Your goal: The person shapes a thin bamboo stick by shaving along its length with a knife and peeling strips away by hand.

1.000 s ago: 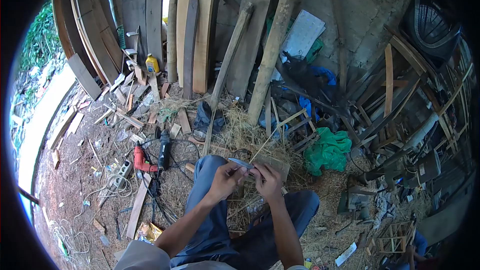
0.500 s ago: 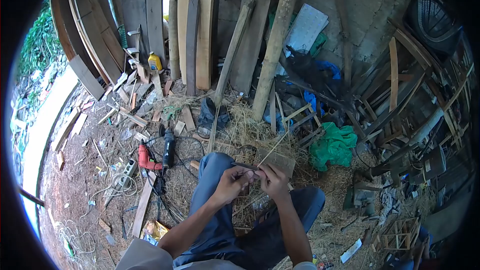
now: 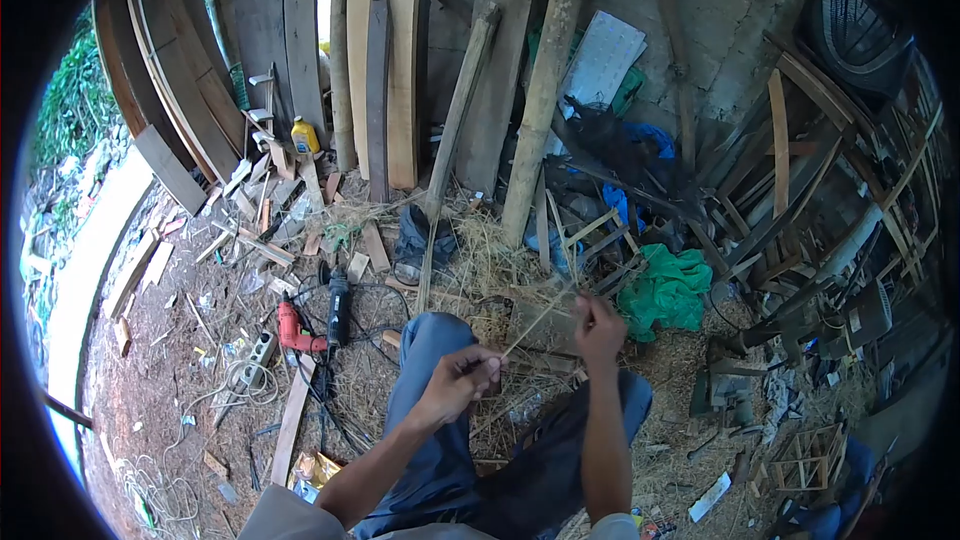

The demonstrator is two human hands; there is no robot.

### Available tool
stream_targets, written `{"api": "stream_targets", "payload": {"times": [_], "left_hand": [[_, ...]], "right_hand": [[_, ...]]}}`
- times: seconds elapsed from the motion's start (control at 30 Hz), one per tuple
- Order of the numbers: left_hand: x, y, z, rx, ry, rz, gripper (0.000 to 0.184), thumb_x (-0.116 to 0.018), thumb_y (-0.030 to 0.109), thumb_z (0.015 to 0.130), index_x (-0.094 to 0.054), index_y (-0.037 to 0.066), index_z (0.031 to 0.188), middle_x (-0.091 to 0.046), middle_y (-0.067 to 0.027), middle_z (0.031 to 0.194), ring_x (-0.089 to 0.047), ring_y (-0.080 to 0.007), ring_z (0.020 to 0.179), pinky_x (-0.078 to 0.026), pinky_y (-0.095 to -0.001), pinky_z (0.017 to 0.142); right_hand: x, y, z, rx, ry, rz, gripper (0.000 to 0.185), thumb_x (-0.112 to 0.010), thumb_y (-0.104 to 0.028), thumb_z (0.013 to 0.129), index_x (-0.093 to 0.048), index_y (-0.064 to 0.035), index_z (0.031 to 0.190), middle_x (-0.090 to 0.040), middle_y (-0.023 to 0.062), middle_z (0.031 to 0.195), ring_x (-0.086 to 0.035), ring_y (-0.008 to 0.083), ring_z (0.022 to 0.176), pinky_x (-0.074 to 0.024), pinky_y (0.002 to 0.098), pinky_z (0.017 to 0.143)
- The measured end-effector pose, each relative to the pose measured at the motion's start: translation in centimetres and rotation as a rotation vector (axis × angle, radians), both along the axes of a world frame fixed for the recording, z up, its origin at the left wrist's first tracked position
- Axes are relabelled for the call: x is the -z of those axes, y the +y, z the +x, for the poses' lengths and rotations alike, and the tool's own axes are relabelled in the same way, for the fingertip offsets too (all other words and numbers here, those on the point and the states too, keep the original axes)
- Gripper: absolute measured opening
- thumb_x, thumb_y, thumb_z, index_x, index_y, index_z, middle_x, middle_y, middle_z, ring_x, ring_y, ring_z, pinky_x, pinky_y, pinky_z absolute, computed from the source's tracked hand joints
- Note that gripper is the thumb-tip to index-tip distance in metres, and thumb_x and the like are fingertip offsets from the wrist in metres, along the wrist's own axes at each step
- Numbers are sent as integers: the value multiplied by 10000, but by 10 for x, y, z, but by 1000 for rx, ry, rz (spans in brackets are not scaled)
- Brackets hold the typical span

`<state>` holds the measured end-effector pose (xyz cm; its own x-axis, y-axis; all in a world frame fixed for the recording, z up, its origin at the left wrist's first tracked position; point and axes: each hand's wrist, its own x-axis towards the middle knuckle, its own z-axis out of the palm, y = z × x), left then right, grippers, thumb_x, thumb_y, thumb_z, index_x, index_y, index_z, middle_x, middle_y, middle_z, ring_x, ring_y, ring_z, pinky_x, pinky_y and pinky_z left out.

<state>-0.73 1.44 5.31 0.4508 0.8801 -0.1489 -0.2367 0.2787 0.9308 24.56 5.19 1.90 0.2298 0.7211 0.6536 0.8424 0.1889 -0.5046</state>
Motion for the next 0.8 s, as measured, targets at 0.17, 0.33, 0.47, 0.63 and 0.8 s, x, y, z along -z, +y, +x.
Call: {"api": "stream_targets", "payload": {"times": [0.17,0.33,0.47,0.63,0.8], "left_hand": [[7,9,-4,-85,51,52,152,-554,147,927,-631,30,986,-570,-1,753,-430,-40,596,-327,-190,512],[19,18,3,-91,105,112,148,-553,143,928,-623,30,993,-573,1,761,-468,-51,643,-355,-198,550],[36,24,10,-140,10,182,149,-561,147,926,-620,28,992,-568,7,750,-478,-57,658,-357,-202,571],[4,22,5,-149,194,223,209,-532,162,941,-626,-11,1011,-544,12,716,-463,-59,643,-378,-216,594],[8,25,2,-143,139,134,219,-524,172,947,-638,-1,1017,-522,29,701,-412,-41,616,-339,-212,555]], "right_hand": [[20,-6,-5,-81,332,-32,273,-543,-257,932,-652,-9,907,-527,49,626,-453,130,482,-350,277,464],[-10,-24,-37,-609,1207,-454,226,-508,-174,950,-525,-29,1123,-540,41,708,-474,91,552,-373,227,502],[-29,-33,-62,-817,1127,-670,308,-514,-154,944,-428,-34,1214,-547,57,734,-484,99,573,-394,225,513],[-11,-24,-51,-763,1297,-620,287,-510,-150,942,-442,-45,1200,-538,36,738,-479,97,548,-391,224,495],[9,-14,-35,-611,1397,-403,222,-487,-192,961,-535,-40,1114,-444,10,699,-390,74,527,-350,220,458]]}}
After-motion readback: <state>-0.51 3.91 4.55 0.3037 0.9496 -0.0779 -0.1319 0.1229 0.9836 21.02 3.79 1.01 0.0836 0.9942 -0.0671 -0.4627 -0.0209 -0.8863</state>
